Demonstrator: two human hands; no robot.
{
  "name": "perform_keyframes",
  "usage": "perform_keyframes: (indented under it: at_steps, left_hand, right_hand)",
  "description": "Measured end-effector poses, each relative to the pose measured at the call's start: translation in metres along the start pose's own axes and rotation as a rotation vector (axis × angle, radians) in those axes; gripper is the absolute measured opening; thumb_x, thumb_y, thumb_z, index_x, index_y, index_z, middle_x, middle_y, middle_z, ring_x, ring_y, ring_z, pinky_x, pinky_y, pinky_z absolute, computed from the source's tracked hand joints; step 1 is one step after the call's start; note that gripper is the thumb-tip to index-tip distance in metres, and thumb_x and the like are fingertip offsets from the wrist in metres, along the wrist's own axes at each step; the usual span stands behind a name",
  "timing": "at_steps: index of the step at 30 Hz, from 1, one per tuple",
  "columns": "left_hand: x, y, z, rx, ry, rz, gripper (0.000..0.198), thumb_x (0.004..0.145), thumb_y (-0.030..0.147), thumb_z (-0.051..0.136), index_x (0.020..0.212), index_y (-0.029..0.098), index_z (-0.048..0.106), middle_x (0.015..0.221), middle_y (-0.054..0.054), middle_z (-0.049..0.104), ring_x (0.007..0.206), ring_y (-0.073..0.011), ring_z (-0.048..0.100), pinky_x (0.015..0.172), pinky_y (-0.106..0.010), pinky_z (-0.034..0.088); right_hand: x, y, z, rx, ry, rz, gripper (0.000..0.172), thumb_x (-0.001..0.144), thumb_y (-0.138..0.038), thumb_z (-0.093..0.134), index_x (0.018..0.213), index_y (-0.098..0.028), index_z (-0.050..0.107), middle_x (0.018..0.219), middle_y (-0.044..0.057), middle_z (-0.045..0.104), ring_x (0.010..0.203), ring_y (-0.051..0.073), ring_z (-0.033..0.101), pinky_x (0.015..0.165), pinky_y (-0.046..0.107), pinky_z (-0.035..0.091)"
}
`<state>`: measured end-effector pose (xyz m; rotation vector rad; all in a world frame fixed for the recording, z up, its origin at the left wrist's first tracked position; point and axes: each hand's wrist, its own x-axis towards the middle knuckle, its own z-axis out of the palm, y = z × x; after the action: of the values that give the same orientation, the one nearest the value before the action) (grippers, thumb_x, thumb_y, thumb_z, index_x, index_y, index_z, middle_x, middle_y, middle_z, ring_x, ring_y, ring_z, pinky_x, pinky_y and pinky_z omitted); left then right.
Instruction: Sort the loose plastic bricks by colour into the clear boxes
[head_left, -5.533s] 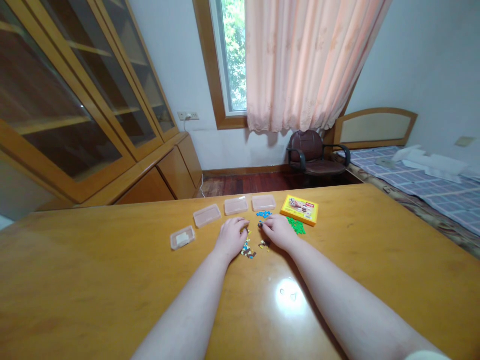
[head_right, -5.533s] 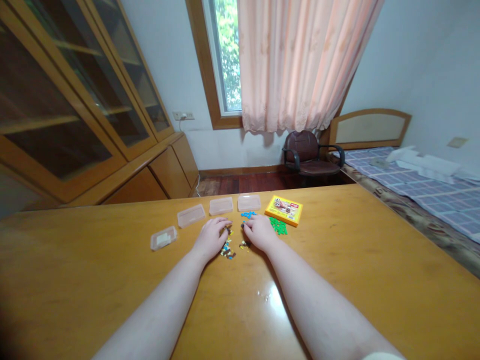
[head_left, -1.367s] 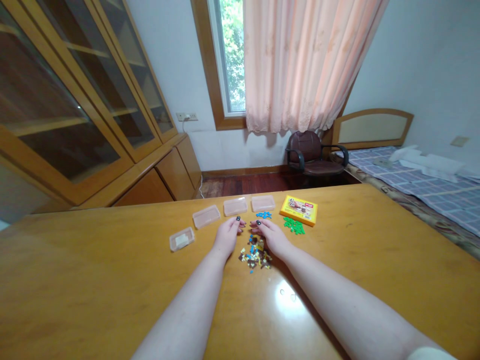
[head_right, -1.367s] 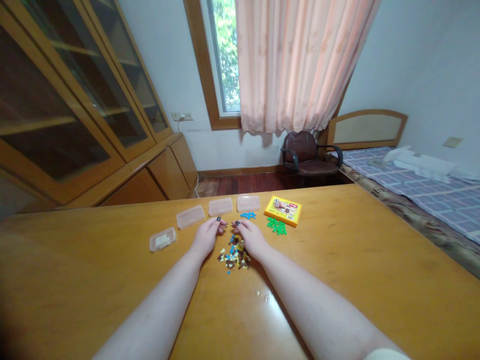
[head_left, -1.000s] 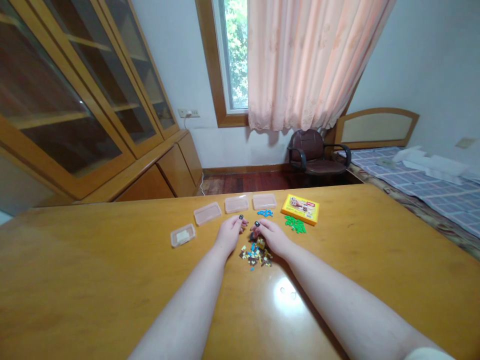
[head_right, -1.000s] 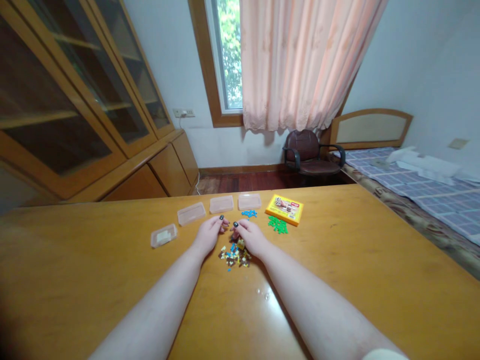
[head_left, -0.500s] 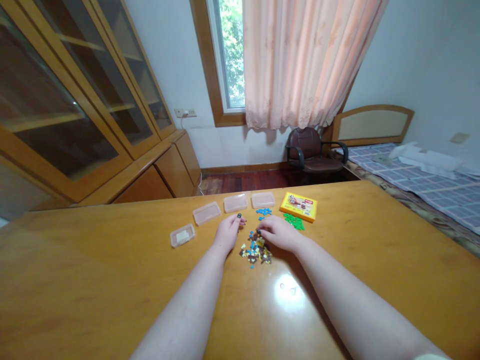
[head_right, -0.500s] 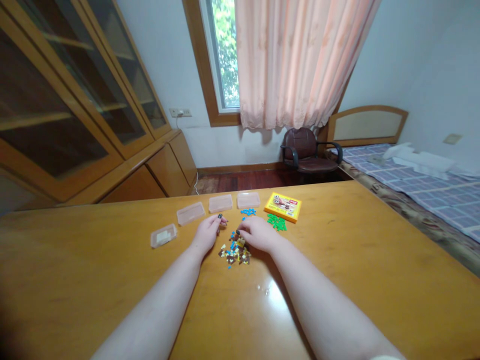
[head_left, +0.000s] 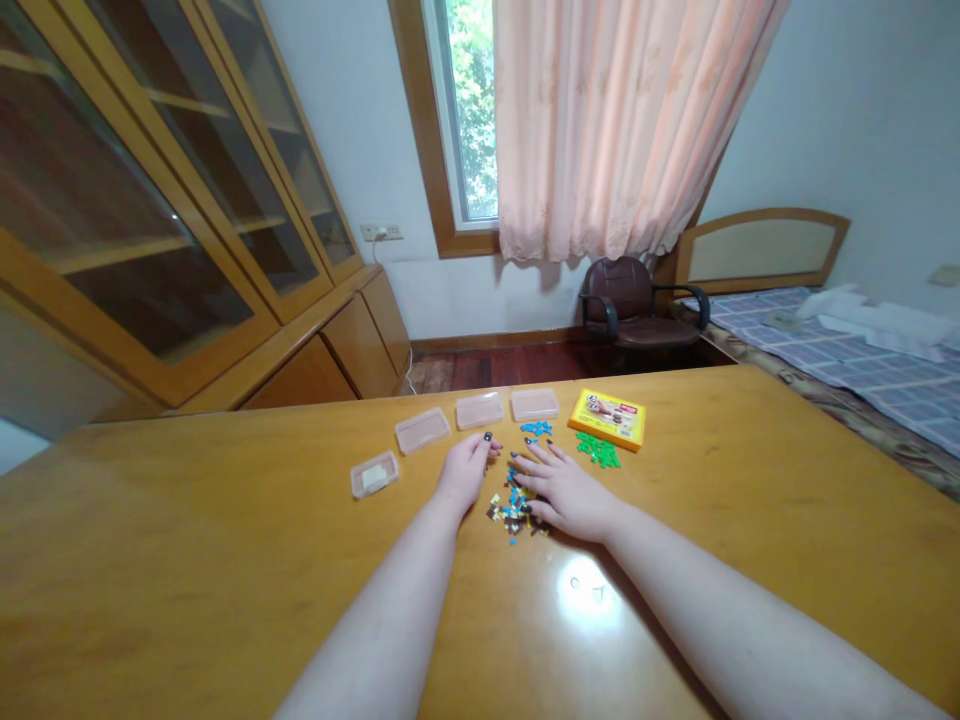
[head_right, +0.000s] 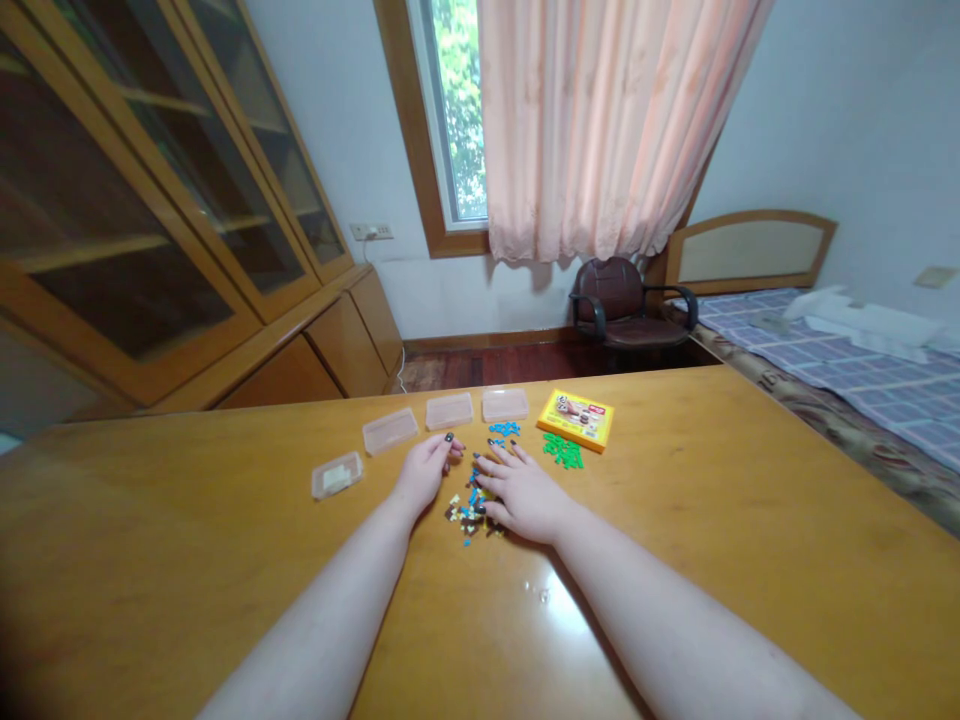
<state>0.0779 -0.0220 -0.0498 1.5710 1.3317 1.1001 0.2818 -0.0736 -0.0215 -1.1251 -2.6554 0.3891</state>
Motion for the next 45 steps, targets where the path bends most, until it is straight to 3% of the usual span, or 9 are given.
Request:
perform_keyframes:
  at_steps: [6, 10, 17, 22, 25, 29, 36, 41, 45]
  left_hand:
    - [0.001, 0.0, -0.003, 0.045, -0.001, 0.016, 0.036, 0.084, 0.041, 0.042, 0.081, 0.015, 0.066, 0.078, -0.007, 0.069, 0.072, -0.0176, 0.063, 0.063, -0.027, 0.047]
    - [0.001, -0.001, -0.004, 0.102, 0.002, 0.038, 0.033, 0.084, 0.039, 0.042, 0.08, 0.016, 0.066, 0.076, -0.005, 0.068, 0.074, -0.0181, 0.062, 0.071, -0.029, 0.047]
    - [0.0, 0.001, -0.002, 0.221, 0.018, 0.036, 0.033, 0.085, 0.039, 0.04, 0.075, 0.017, 0.063, 0.065, -0.002, 0.062, 0.064, -0.0165, 0.058, 0.062, -0.027, 0.042]
    - [-0.01, 0.023, -0.013, 0.494, -0.204, 0.257, 0.026, 0.082, 0.032, 0.048, 0.07, 0.018, 0.066, 0.073, -0.003, 0.064, 0.071, -0.016, 0.055, 0.066, -0.026, 0.039]
    - [-0.016, 0.033, -0.018, 0.653, -0.347, 0.349, 0.028, 0.082, 0.03, 0.05, 0.063, 0.019, 0.067, 0.067, -0.002, 0.061, 0.067, -0.0144, 0.053, 0.062, -0.025, 0.035]
    - [-0.018, 0.034, -0.02, 0.731, -0.41, 0.377, 0.028, 0.082, 0.029, 0.049, 0.064, 0.021, 0.069, 0.066, -0.002, 0.061, 0.065, -0.014, 0.053, 0.061, -0.025, 0.034]
    - [-0.015, 0.029, -0.017, 0.621, -0.311, 0.317, 0.028, 0.085, 0.029, 0.046, 0.081, 0.021, 0.072, 0.076, -0.003, 0.064, 0.073, -0.0154, 0.056, 0.068, -0.025, 0.038]
    - [-0.015, 0.032, -0.015, 0.639, -0.268, 0.318, 0.033, 0.085, 0.029, 0.045, 0.062, 0.017, 0.066, 0.064, -0.002, 0.056, 0.064, -0.0132, 0.05, 0.062, -0.025, 0.034]
    - [-0.016, 0.033, -0.016, 0.611, -0.368, 0.376, 0.032, 0.083, 0.028, 0.048, 0.056, 0.017, 0.062, 0.061, 0.0, 0.052, 0.062, -0.0119, 0.048, 0.06, -0.024, 0.033]
  right_hand:
    - [0.002, 0.005, -0.004, -0.03, 0.153, 0.099, 0.035, 0.091, -0.037, 0.042, 0.116, -0.026, 0.064, 0.137, 0.006, 0.05, 0.132, 0.027, 0.034, 0.109, 0.047, 0.022]
    - [0.004, 0.005, 0.0, -0.042, 0.12, 0.139, 0.039, 0.089, -0.041, 0.047, 0.124, -0.028, 0.058, 0.143, 0.009, 0.04, 0.136, 0.031, 0.025, 0.109, 0.052, 0.02]
    - [0.008, 0.01, 0.012, -0.103, 0.097, 0.232, 0.045, 0.089, -0.046, 0.046, 0.13, -0.028, 0.051, 0.149, 0.011, 0.03, 0.138, 0.035, 0.015, 0.109, 0.059, 0.009]
    - [0.009, 0.019, 0.009, -0.089, 0.224, 0.352, 0.04, 0.089, -0.041, 0.046, 0.124, -0.024, 0.057, 0.143, 0.01, 0.039, 0.137, 0.032, 0.021, 0.11, 0.056, 0.013]
    - [0.008, 0.02, 0.007, -0.023, 0.28, 0.284, 0.03, 0.089, -0.034, 0.048, 0.111, -0.024, 0.065, 0.135, 0.008, 0.049, 0.132, 0.029, 0.031, 0.109, 0.053, 0.019]
    - [0.009, 0.018, 0.008, 0.025, 0.332, 0.185, 0.025, 0.085, -0.025, 0.051, 0.102, -0.022, 0.068, 0.127, 0.007, 0.057, 0.127, 0.027, 0.038, 0.108, 0.052, 0.024]
    - [0.006, 0.011, 0.003, 0.067, 0.158, 0.04, 0.032, 0.085, -0.032, 0.052, 0.115, -0.03, 0.064, 0.14, 0.006, 0.045, 0.133, 0.029, 0.03, 0.108, 0.055, 0.021]
    - [0.007, 0.009, 0.006, -0.019, 0.092, 0.167, 0.038, 0.089, -0.042, 0.047, 0.125, -0.033, 0.057, 0.147, 0.007, 0.034, 0.137, 0.034, 0.018, 0.108, 0.06, 0.01]
    - [0.009, 0.014, 0.011, -0.087, 0.152, 0.304, 0.044, 0.088, -0.044, 0.048, 0.128, -0.027, 0.054, 0.147, 0.011, 0.032, 0.137, 0.035, 0.016, 0.108, 0.061, 0.008]
